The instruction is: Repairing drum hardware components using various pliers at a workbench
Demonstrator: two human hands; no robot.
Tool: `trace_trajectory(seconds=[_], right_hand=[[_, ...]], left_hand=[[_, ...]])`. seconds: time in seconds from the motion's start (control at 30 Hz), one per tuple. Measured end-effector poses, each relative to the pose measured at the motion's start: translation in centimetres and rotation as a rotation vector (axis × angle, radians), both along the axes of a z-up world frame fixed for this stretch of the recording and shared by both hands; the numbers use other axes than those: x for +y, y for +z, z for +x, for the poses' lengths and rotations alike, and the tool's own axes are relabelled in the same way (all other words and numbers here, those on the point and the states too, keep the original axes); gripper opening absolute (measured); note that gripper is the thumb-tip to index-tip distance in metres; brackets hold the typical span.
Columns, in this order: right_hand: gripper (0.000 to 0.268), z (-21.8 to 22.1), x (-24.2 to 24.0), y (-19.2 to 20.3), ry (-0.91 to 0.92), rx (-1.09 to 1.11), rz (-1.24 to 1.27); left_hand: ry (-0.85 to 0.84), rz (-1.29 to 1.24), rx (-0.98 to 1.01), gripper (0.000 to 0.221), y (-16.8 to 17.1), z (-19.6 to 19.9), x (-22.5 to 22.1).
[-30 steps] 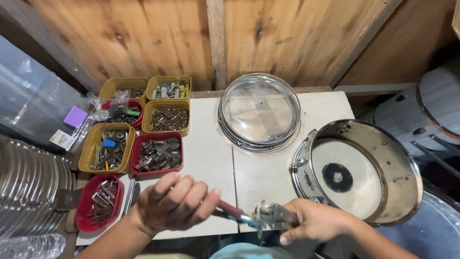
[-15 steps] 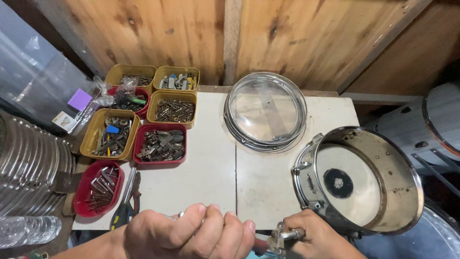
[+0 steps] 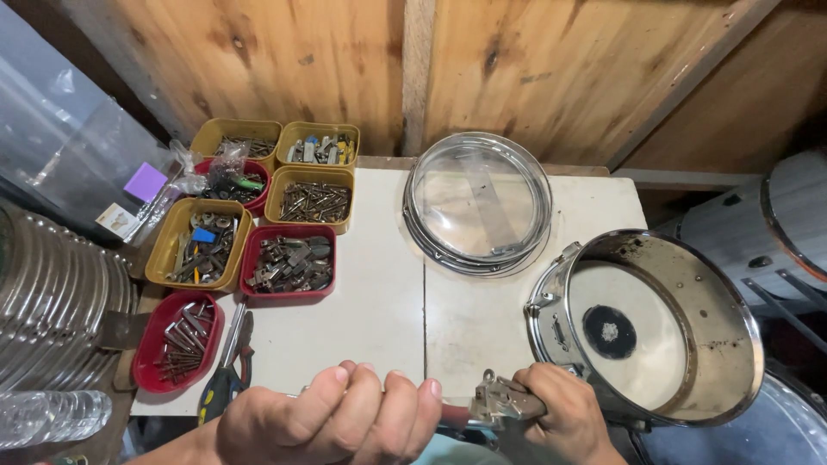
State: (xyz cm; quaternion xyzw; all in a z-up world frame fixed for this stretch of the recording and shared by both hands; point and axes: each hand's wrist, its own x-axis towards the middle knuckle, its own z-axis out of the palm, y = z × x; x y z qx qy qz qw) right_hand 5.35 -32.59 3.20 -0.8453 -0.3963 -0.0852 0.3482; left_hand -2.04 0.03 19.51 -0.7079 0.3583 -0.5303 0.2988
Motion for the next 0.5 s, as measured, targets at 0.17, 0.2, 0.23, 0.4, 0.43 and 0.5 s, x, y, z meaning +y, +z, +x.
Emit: trace_trajectory(seconds=[0.17, 0.2, 0.23, 0.4, 0.43, 0.5], right_hand=[[0.014, -0.1, 1.0, 1.3, -0.074, -0.236, 0.075], [0.017, -0.1, 0.9, 1.2, -0.09, -0.255, 0.084], [0.021, -0.1, 0.9, 1.1, -0.107, -0.275, 0.092], [0.019, -0.1, 1.0, 1.9, -0.165, -0.345, 0.078], [0.023, 0.0, 1.0, 2.0, -0.176, -0.364, 0.057], [0.023, -0.1, 1.4, 2.9, -0.18, -0.41, 0.055]], left_hand=[[0.023, -0.051, -0.048, 0.05, -1.1, 0.3, 0.2], [0.02, -0.062, -0.051, 0.042, -1.4, 0.3, 0.3], [0.017, -0.074, -0.054, 0.034, -1.6, 0.3, 0.4], [0.032, -0.104, -0.026, 0.019, -2.8, 0.0, 0.3], [0.045, -0.114, 0.005, 0.032, -3.0, -0.1, 0.3], [0.053, -0.15, 0.019, 0.018, -3.4, -0.2, 0.3]])
